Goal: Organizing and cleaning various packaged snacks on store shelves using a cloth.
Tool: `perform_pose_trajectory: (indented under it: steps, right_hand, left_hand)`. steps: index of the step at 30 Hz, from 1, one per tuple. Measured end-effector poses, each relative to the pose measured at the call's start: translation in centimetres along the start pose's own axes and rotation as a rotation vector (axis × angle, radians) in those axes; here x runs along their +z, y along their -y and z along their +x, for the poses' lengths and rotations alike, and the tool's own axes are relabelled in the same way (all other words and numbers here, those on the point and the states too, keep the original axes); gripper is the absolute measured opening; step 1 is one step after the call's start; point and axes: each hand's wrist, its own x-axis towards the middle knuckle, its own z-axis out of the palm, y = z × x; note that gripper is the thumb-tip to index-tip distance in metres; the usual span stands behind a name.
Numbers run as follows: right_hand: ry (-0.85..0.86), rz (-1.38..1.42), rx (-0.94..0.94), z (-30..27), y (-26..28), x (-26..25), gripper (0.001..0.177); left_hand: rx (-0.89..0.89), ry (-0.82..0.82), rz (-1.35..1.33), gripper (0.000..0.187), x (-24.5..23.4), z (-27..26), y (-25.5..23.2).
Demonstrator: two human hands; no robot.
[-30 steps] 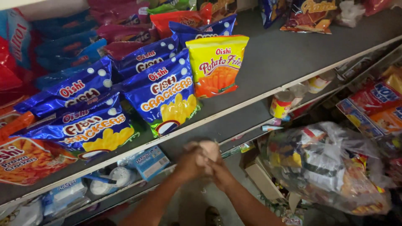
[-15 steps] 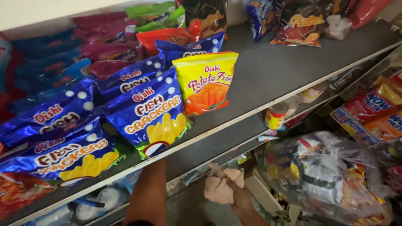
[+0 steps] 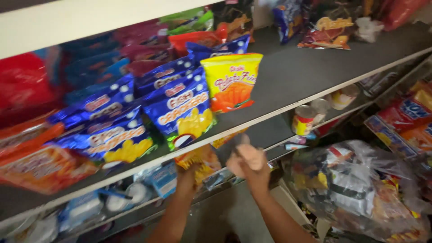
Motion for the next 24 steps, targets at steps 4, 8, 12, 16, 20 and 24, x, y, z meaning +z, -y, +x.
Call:
perform_pose_trajectory:
  steps: [4, 8, 12, 16, 20, 24]
  right_hand:
    - [0.536, -0.463, -0.678, -6.2, 5.2, 7.4, 0.056]
    - [0.733, -0.598, -1.034, -10.0, 3.7, 9.5, 0.038]
    - [0.752, -0.456, -0.987, -7.7, -0.7, 9.8, 0.022]
    - [0.647, -0.646, -0.497, -5.9, -0.3, 9.8, 0.021]
    - [0.812, -0.459, -0.861, -12.1, 8.3, 11.0, 0.017]
    - [0.855, -0.524, -1.152, -17.4, 10.3, 12.9, 0.021]
  left_hand:
    - [0.096, 0.327, -0.213, 0.056, -4.2, -5.8, 1.2]
    - [-0.022, 0.273, -0.164, 0.055, -7.0, -11.0, -2.5]
    - [0.069, 0.199, -0.028, 0.071, -8.5, -14.8, -5.2]
    - [0.033, 0.220, -0.076, 0.057, -10.7, -17.0, -6.1]
    - [0.028, 0.176, -0.120, 0.054, -11.0, -16.8, -6.4]
    - [0.462, 0.511, -0.037, 0.050, -10.6, -16.5, -5.7]
